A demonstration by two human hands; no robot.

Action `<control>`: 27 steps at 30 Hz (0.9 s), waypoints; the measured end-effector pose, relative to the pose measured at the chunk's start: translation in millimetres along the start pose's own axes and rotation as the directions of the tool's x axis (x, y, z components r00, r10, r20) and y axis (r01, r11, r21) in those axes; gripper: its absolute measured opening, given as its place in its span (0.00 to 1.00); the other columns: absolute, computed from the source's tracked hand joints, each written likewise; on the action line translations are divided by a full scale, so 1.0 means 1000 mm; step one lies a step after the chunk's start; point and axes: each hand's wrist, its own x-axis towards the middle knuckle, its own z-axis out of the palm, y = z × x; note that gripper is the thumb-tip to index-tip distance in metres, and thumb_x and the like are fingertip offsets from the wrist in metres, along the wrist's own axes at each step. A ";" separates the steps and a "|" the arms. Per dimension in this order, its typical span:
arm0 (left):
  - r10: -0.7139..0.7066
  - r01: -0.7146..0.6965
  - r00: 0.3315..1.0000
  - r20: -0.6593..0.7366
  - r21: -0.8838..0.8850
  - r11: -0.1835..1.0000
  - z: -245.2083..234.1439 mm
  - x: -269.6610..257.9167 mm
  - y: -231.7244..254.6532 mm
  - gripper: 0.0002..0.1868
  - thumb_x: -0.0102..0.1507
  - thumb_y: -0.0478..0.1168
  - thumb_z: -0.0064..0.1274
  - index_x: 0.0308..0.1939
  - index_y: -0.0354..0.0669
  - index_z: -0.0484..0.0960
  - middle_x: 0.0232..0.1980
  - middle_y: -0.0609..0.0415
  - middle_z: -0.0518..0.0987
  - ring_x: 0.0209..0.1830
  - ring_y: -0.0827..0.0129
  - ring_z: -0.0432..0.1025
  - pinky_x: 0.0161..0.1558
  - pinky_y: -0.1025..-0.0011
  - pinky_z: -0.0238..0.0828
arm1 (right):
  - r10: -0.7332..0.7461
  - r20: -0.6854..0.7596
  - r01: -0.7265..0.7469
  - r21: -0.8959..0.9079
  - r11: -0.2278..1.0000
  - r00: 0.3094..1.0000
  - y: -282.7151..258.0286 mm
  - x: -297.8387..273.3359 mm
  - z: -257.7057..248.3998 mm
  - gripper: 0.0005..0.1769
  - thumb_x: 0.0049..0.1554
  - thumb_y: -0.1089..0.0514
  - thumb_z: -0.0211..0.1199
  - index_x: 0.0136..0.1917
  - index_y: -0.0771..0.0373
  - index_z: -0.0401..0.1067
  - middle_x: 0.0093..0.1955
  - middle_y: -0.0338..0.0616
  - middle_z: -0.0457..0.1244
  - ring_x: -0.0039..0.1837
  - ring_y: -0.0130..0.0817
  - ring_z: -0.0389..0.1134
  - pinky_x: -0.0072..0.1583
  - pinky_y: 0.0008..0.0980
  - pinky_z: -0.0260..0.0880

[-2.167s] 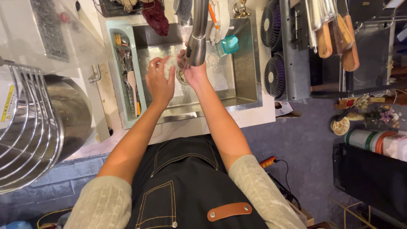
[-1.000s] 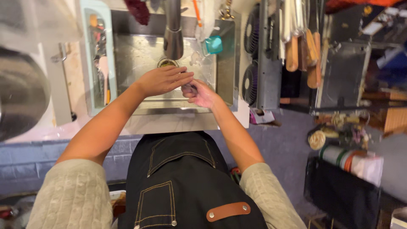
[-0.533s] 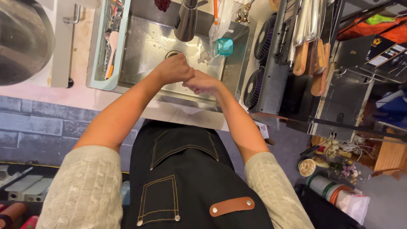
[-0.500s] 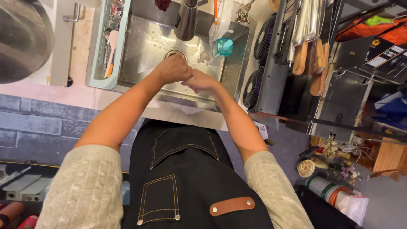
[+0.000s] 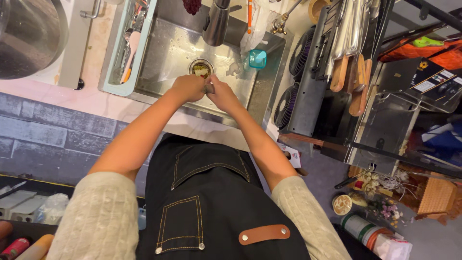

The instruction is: The person washes a pair of shears and a cloth in a sink, wipes down various countertop surfaces and equipment using the cloth, and handles a squeeze bottle and several cartons while organizing items.

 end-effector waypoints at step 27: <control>0.188 -0.173 0.766 -0.615 0.085 0.981 -0.036 -0.085 0.069 0.17 0.58 0.46 0.61 0.47 0.40 0.82 0.65 0.44 0.75 0.65 0.55 0.67 0.49 0.54 0.68 | 0.673 0.167 -0.141 0.986 -0.093 0.721 0.046 0.022 0.010 0.25 0.64 0.37 0.54 0.33 0.53 0.56 0.24 0.35 0.48 0.24 0.25 0.43 0.27 0.27 0.40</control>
